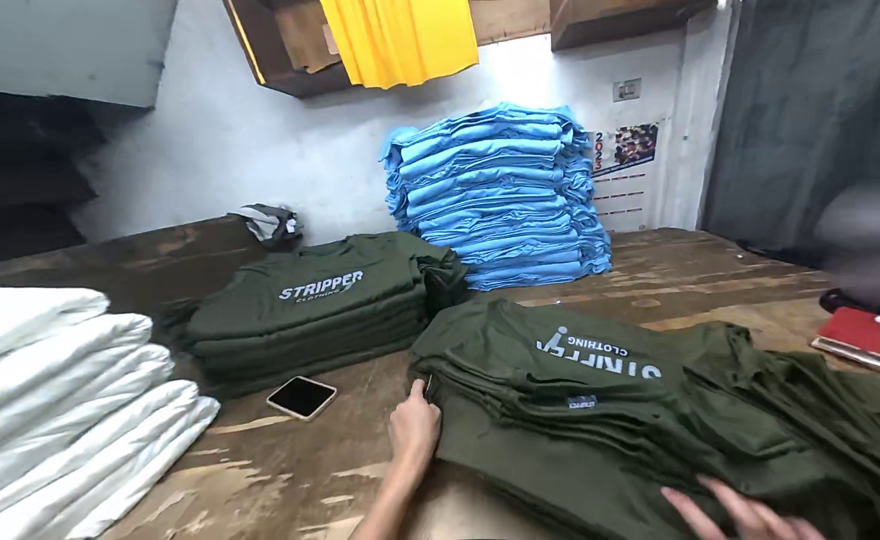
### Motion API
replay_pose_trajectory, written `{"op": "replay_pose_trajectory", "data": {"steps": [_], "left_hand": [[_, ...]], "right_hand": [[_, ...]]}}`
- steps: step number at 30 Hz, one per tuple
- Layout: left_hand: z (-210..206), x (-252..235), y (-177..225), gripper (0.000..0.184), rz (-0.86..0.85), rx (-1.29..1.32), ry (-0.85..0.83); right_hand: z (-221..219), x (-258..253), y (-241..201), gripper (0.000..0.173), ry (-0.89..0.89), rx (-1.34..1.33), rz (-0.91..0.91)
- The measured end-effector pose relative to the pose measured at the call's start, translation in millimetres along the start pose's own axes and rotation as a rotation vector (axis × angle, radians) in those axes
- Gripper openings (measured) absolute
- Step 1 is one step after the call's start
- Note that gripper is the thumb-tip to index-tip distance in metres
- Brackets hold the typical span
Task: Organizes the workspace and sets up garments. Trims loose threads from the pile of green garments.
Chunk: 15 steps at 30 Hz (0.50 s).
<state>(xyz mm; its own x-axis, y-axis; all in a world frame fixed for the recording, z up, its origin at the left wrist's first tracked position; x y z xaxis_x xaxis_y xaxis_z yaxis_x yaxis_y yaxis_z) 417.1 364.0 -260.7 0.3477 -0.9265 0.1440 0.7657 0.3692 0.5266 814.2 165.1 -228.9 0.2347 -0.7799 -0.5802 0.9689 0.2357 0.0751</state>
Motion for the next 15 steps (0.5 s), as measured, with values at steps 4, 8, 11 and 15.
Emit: {"op": "replay_pose_trajectory", "data": {"steps": [4, 8, 11, 15], "left_hand": [[3.0, 95.2, -13.5, 0.042, -0.045, -0.028, -0.016], [-10.5, 168.0, -35.5, 0.035, -0.124, -0.018, 0.089], [-1.3, 182.5, -36.5, 0.031, -0.211, -0.078, 0.280], [43.1, 207.7, -11.5, 0.024, -0.528, -0.093, 0.625]], "right_hand": [[26.7, -11.0, 41.0, 0.047, 0.007, -0.338, 0.083], [70.2, -29.0, -14.3, 0.031, 0.140, -0.496, 0.243], [65.6, -55.0, -85.1, 0.037, 0.078, -0.417, 0.272], [52.0, -61.9, -109.6, 0.038, 0.206, -0.415, 0.193]]}}
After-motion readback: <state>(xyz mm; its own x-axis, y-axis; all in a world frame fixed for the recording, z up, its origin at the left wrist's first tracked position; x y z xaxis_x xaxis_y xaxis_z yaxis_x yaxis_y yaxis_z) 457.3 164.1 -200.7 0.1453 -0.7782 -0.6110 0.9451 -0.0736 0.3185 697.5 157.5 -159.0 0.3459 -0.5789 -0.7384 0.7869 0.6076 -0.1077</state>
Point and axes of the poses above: each hand's wrist, its own x-axis away from the middle knuckle, its own z-axis out of the back of the hand, y = z × x, the point moved 9 cm from there along -x, towards the middle knuckle, and after that the axes turned 15 degrees about -y, right-handed, at the moved point
